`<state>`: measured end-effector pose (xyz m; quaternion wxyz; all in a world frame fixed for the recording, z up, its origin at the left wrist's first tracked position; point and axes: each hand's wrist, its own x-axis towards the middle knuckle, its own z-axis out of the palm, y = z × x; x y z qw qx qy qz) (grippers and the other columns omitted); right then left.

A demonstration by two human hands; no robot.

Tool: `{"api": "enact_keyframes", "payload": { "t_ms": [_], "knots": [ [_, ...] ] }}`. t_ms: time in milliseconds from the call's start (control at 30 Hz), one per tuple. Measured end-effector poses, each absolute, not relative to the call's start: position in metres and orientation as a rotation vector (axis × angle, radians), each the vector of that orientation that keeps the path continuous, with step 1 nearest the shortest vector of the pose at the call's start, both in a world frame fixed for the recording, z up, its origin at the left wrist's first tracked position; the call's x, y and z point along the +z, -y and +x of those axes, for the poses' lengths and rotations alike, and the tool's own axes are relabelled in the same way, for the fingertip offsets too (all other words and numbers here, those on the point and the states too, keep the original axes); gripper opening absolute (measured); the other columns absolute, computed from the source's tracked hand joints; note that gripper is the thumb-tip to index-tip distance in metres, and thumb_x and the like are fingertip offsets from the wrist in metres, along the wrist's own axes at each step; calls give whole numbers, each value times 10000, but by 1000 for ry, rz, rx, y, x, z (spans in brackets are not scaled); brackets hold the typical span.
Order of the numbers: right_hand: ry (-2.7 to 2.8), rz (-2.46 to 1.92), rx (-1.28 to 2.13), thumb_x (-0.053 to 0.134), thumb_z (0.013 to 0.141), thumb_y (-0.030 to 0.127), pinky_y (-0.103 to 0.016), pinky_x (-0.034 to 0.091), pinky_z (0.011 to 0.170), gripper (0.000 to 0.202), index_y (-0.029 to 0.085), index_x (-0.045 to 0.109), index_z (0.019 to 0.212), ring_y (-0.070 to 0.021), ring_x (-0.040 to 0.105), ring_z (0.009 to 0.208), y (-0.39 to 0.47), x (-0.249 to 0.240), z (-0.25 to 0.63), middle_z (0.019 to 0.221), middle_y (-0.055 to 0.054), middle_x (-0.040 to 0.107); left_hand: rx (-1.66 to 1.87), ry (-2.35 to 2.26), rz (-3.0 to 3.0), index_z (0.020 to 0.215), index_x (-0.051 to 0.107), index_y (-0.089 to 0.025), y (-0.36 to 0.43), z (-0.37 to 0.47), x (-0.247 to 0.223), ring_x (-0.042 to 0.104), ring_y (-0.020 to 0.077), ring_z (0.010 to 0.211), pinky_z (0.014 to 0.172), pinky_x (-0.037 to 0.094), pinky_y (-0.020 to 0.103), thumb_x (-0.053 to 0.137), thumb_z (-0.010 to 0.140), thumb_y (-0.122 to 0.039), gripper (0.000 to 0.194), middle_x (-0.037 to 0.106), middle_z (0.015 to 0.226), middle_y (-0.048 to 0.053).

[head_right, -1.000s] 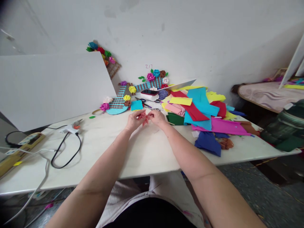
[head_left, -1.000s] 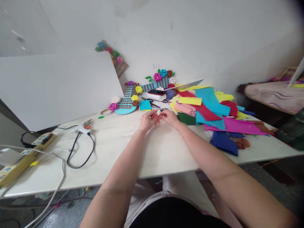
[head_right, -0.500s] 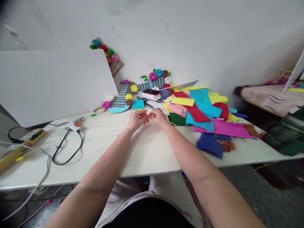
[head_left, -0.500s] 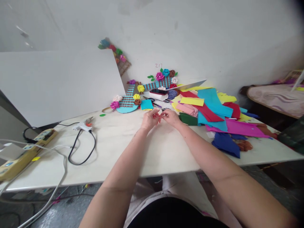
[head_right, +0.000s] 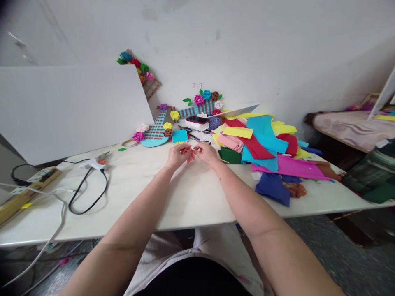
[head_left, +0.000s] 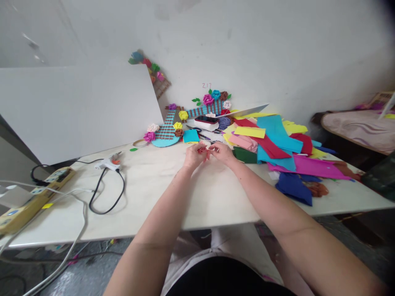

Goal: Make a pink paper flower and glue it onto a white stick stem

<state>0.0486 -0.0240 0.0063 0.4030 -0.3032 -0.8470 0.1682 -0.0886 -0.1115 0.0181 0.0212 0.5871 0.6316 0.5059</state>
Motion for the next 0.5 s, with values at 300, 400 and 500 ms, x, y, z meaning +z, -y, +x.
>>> {"api": "enact_keyframes", "payload": {
  "t_ms": [300,400,500],
  "knots": [
    [2149,-763,434,678,743,230,-284,461,660,154,192,734,881,-151,592,675,24,8,48,900,-57,698,1579,-1923,1756,889,755,-184,109,-90,16,675,218,938,904,494,314,635,684,-116,247,731,971,85],
    [2142,-735,423,668,749,221,-282,473,653,139,204,742,866,-153,605,681,23,6,48,910,-55,709,1617,-1855,1711,865,760,-176,110,-90,17,676,231,934,912,489,331,659,681,-129,215,733,948,96],
    [2128,-689,421,657,760,217,-273,488,658,129,217,748,851,-152,616,699,22,4,47,927,-53,720,1660,-1792,1638,823,762,-172,111,-90,18,675,237,935,906,489,335,680,679,-152,167,737,895,92]
  ]
}}
